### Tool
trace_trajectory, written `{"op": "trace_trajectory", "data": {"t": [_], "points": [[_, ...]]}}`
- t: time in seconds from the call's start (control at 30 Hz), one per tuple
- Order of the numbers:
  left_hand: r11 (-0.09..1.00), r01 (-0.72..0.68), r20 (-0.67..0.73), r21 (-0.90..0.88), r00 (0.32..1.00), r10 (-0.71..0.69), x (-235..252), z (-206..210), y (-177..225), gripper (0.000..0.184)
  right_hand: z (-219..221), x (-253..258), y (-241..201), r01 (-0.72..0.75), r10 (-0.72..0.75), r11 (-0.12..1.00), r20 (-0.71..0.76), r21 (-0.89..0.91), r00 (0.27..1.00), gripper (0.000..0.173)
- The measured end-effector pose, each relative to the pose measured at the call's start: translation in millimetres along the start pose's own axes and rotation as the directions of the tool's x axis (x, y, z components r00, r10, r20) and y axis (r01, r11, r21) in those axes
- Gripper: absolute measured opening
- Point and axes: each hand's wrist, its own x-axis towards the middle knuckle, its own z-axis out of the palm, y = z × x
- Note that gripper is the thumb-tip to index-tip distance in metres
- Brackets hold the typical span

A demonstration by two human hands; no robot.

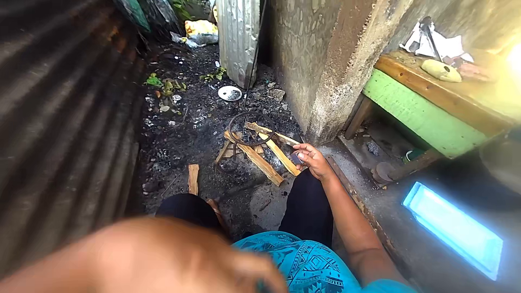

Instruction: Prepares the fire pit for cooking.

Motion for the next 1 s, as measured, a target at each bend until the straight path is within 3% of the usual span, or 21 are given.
{"op": "trace_trajectory", "data": {"t": [0.07, 0.1, 0.17, 0.2, 0.27, 0.33, 0.43, 0.5, 0.6, 0.7, 0.8, 0.93, 1.0], "points": [[0.979, 0.138, -0.036, -0.148, 0.989, -0.145, -2, -30, -47, 0.075, 8, 0, 1, 0.009, -0.009, 0.994, 0.001, -0.111, 1.000, 0.050], [0.950, 0.264, -0.083, -0.169, 0.956, -0.281, -3, -43, -70, 0.073, 14, 1, 1, 0.027, -0.023, 0.982, 0.021, -0.187, 1.000, 0.055], [0.820, 0.537, -0.228, -0.198, 0.789, -0.571, -2, -62, -116, 0.066, 30, 10, -2, 0.090, -0.058, 0.930, 0.100, -0.357, 0.993, 0.064], [0.756, 0.594, -0.302, -0.275, 0.693, -0.655, -2, -67, -140, 0.064, 41, 16, -5, 0.134, -0.072, 0.886, 0.154, -0.445, 0.985, 0.066], [0.691, 0.508, -0.424, -0.514, 0.550, -0.719, -2, -70, -187, 0.060, 62, 30, -11, 0.215, -0.075, 0.763, 0.248, -0.610, 0.966, 0.067], [0.692, 0.287, -0.522, -0.663, 0.485, -0.702, -5, -70, -225, 0.054, 81, 47, -16, 0.274, -0.066, 0.646, 0.305, -0.713, 0.950, 0.067], [0.717, -0.017, -0.664, -0.697, 0.395, -0.636, -8, -86, -252, 0.045, 103, 81, -25, 0.319, -0.076, 0.535, 0.332, -0.782, 0.940, 0.065], [0.727, -0.116, -0.717, -0.676, 0.328, -0.615, -11, -98, -262, 0.042, 113, 105, -26, 0.327, -0.074, 0.501, 0.336, -0.801, 0.939, 0.065], [0.723, -0.188, -0.743, -0.665, 0.257, -0.617, -18, -115, -278, 0.038, 125, 138, -15, 0.311, -0.055, 0.508, 0.330, -0.803, 0.942, 0.066], [0.713, -0.222, -0.746, -0.665, 0.238, -0.622, -30, -123, -301, 0.033, 125, 158, 15, 0.308, -0.100, 0.574, 0.309, -0.759, 0.946, 0.068], [0.694, -0.259, -0.741, -0.671, 0.201, -0.641, -43, -124, -324, 0.030, 128, 167, 40, 0.216, -0.066, 0.605, 0.221, -0.766, 0.973, 0.072], [0.642, -0.345, -0.709, -0.685, 0.112, -0.696, -51, -128, -337, 0.028, 138, 178, 52, 0.116, 0.053, 0.579, 0.179, -0.807, 0.982, 0.063], [0.637, -0.374, -0.706, -0.674, 0.075, -0.704, -53, -137, -335, 0.027, 141, 183, 55, 0.153, 0.013, 0.576, 0.195, -0.803, 0.981, 0.060]]}}
